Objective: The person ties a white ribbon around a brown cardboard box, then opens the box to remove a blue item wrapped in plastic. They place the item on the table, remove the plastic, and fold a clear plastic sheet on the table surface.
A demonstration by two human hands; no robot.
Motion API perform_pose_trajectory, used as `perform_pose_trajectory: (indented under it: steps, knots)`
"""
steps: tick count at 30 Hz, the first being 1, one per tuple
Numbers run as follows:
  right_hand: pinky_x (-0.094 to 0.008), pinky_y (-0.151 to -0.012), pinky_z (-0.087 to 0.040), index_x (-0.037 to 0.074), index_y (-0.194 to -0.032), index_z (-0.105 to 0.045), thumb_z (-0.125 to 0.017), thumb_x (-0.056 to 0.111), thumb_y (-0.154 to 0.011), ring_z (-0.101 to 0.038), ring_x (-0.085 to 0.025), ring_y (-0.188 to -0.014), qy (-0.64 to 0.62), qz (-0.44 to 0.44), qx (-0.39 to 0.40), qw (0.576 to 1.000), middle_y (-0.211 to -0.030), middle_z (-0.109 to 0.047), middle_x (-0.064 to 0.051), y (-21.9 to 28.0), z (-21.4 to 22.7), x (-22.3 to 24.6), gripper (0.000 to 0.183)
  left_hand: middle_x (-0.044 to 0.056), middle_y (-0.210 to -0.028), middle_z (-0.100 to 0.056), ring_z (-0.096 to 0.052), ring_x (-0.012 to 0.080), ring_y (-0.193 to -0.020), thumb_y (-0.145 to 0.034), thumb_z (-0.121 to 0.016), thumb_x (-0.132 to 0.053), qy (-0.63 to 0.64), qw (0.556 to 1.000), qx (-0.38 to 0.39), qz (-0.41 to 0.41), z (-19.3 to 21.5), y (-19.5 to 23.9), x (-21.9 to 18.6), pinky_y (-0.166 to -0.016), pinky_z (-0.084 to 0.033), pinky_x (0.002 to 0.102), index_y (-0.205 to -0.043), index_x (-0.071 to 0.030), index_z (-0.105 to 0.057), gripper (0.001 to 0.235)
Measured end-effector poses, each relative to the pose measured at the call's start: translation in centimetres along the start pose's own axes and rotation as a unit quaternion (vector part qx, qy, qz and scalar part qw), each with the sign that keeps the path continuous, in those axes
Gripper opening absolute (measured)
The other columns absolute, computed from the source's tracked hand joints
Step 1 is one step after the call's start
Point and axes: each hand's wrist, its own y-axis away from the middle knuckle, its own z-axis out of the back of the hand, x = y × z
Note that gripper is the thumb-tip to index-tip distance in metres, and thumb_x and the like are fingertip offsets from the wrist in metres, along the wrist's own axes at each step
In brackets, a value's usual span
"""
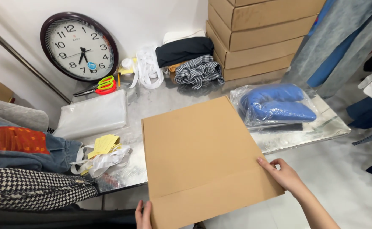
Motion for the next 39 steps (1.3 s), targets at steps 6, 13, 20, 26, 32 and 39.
perform_pose_trajectory:
  steps: [6, 13, 20, 26, 32, 39]
  knots:
    - [-0.037, -0.108, -0.043, 0.008, -0.152, -0.058, -0.066, 0.066, -0.074, -0.061, -0.024, -0.133, -0.081, 0.015, -0.015, 0.996, -0.150, -0.061, -0.005, -1.5, -3.8, -2.1, 0.097, 0.019, -0.120, -0.080, -0.073, 0.0245, -0.111, -0.085, -0.075, -0.038, -0.189, 0.982, -0.008, -0.019, 1.6, -4.5, 3.6, -0.098, -0.053, 0.032, -0.145, -0.026, -0.071, 0.061]
    - [-0.035, -0.096, -0.044, -0.003, -0.113, -0.083, -0.057, 0.053, -0.101, -0.063, -0.022, -0.113, -0.166, 0.085, -0.063, 0.981, -0.118, -0.076, -0.013, -6.3, -4.9, -4.4, 0.063, 0.000, -0.158, -0.059, -0.049, 0.0110, -0.150, -0.103, -0.045, -0.037, -0.215, 0.959, 0.107, -0.153, 1.1, -4.2, -1.0, -0.123, -0.032, 0.027, -0.145, -0.015, -0.068, 0.053]
    - [-0.041, -0.120, -0.038, 0.004, -0.154, -0.046, -0.024, 0.061, -0.111, -0.050, -0.022, -0.143, -0.525, 0.213, 0.024, 0.824, -0.151, -0.054, -0.008, -3.5, -0.9, 4.3, 0.075, 0.015, -0.125, -0.067, -0.063, 0.0224, -0.116, -0.104, -0.051, -0.028, 0.128, 0.988, 0.022, -0.085, -2.6, -5.1, -8.4, -0.099, -0.048, 0.034, -0.135, 0.006, -0.066, 0.049]
    - [-0.035, -0.115, -0.040, 0.006, -0.144, -0.058, -0.038, 0.072, -0.103, -0.055, -0.023, -0.141, -0.537, 0.402, 0.058, 0.739, -0.150, -0.061, -0.011, -5.1, 0.0, 13.9, 0.080, 0.019, -0.121, -0.071, -0.063, 0.0228, -0.115, -0.104, -0.046, -0.035, 0.105, 0.969, 0.087, -0.206, -10.1, 3.9, -21.7, -0.100, -0.046, 0.036, -0.127, 0.008, -0.069, 0.054]
    - [-0.025, -0.098, -0.052, 0.005, -0.120, -0.064, -0.057, 0.021, -0.113, -0.063, -0.012, -0.114, -0.536, 0.459, -0.038, 0.708, -0.121, -0.068, -0.003, -10.2, -1.2, 22.0, 0.019, 0.007, -0.131, -0.072, -0.062, 0.0140, -0.122, -0.102, -0.052, -0.028, 0.000, 0.901, 0.139, -0.411, -14.8, -4.2, -24.2, -0.102, -0.047, 0.028, -0.148, -0.002, -0.060, 0.054]
    - [-0.025, -0.103, -0.045, 0.000, -0.137, -0.068, -0.054, 0.020, -0.114, -0.053, -0.007, -0.122, -0.290, 0.486, -0.272, 0.778, -0.134, -0.066, 0.001, -9.5, -0.6, 29.4, 0.033, 0.008, -0.150, -0.064, -0.055, 0.0113, -0.140, -0.096, -0.058, -0.031, -0.055, 0.924, 0.091, -0.368, -19.4, -5.9, -30.1, -0.111, -0.044, 0.027, -0.148, -0.006, -0.059, 0.057]
